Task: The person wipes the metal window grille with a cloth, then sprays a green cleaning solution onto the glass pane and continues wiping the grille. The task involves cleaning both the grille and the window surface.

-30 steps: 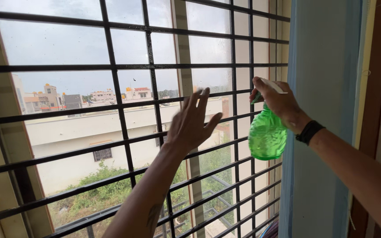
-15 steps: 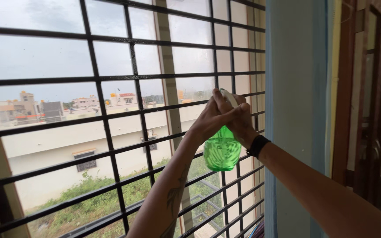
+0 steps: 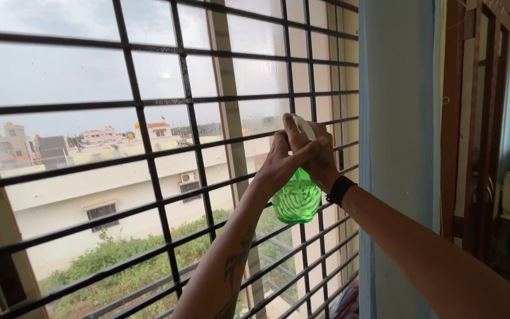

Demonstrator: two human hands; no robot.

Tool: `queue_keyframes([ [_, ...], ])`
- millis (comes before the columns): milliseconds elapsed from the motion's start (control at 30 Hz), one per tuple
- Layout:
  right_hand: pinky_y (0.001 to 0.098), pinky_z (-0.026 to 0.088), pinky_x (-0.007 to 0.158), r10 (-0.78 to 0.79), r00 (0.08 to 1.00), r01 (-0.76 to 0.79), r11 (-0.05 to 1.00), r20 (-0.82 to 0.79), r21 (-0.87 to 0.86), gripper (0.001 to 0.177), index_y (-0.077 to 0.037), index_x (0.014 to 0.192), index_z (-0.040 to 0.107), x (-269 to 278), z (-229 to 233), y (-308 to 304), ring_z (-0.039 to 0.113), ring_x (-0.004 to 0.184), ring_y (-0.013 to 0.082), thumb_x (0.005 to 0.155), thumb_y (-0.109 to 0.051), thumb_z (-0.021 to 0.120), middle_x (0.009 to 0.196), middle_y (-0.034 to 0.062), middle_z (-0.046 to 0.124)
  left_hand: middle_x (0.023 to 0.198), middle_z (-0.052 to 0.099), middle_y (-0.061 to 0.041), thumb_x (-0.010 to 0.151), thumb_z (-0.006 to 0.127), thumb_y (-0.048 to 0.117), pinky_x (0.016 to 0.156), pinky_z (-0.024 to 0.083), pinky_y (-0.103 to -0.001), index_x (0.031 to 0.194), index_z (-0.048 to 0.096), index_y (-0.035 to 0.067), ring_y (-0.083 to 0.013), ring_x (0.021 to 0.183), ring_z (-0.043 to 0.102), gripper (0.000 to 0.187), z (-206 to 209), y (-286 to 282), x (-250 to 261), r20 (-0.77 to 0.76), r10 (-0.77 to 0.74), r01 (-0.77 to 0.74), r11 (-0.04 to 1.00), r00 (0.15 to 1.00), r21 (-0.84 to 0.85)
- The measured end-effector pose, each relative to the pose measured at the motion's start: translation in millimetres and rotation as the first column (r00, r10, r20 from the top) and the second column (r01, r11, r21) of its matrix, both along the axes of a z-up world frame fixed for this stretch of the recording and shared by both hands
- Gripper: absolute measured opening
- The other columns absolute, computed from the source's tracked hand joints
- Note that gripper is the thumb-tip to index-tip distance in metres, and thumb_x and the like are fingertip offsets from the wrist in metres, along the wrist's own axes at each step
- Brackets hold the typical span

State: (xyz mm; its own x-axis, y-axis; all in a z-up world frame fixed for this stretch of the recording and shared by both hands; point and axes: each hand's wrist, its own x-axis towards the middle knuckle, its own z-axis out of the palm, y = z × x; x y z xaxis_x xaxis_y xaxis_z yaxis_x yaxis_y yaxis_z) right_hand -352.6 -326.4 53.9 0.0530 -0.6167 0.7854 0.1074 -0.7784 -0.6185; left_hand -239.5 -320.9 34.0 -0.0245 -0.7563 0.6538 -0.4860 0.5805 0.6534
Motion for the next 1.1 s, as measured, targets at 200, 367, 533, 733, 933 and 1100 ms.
queue_keyframes([
  [200,0.0332,0.055,0.057,-0.223,0.957,0.235,0.971,-0.184,0.047,0.052,-0.004,0.081,0.068,2,-11,6,0.066,0.060,0.0149,0.098,-0.053,0.061,0.068,0.0051,0.067,0.124,0.056,-0.038,0.056,0.075,0.080,0.095,0.059,-0.048,0.140,0.031,-0.017,-0.0468,0.117,0.065,0.135,-18,6,4,0.080,-0.058,0.062,0.997,0.995,-0.050],
  [367,0.0325,0.051,0.052,-0.196,0.967,0.197,0.980,-0.160,-0.010,0.053,-0.005,0.077,0.065,1,-22,8,0.061,0.055,0.0120,0.099,-0.052,0.057,0.065,0.0028,0.064,0.116,0.066,-0.036,0.064,0.075,0.074,0.082,0.066,-0.042,0.129,0.047,-0.018,-0.0409,0.105,0.075,0.116,-30,15,2,0.011,-0.058,0.059,0.993,0.998,-0.105],
  [533,0.0332,0.046,0.050,-0.167,0.966,0.190,0.976,-0.199,0.101,0.059,-0.001,0.074,0.062,-4,-31,13,0.056,0.054,0.0128,0.098,-0.055,0.059,0.062,0.0043,0.059,0.116,0.068,-0.035,0.072,0.073,0.074,0.084,0.064,-0.040,0.130,0.051,-0.018,-0.0400,0.104,0.075,0.111,-50,12,2,-0.016,-0.070,0.067,0.991,0.997,-0.118],
  [733,0.0313,0.055,0.057,-0.159,0.963,0.187,0.976,-0.215,0.114,0.051,-0.008,0.095,0.069,-3,-44,2,0.065,0.064,0.0116,0.091,-0.058,0.063,0.072,0.0006,0.066,0.123,0.060,-0.036,0.068,0.073,0.072,0.090,0.064,-0.047,0.139,0.038,-0.017,-0.0442,0.112,0.070,0.119,-59,11,-6,-0.054,-0.117,0.114,0.992,0.992,-0.058],
  [933,0.0346,0.056,0.061,-0.159,0.960,0.198,0.967,-0.229,0.161,0.059,-0.003,0.092,0.069,-9,-67,-5,0.067,0.069,0.0169,0.089,-0.061,0.062,0.079,0.0064,0.068,0.128,0.059,-0.033,0.070,0.074,0.072,0.096,0.060,-0.049,0.143,0.038,-0.014,-0.0425,0.119,0.066,0.119,-77,13,-9,-0.020,-0.134,0.130,0.982,0.991,-0.138],
  [1100,0.0323,0.055,0.062,-0.214,0.962,0.218,0.976,-0.171,0.004,0.057,-0.002,0.086,0.068,-7,-96,-7,0.067,0.071,0.0151,0.092,-0.059,0.063,0.079,0.0026,0.067,0.127,0.061,-0.032,0.071,0.076,0.068,0.097,0.059,-0.048,0.139,0.042,-0.013,-0.0417,0.120,0.067,0.112,-102,16,-6,-0.049,-0.104,0.099,0.991,0.993,-0.088],
])
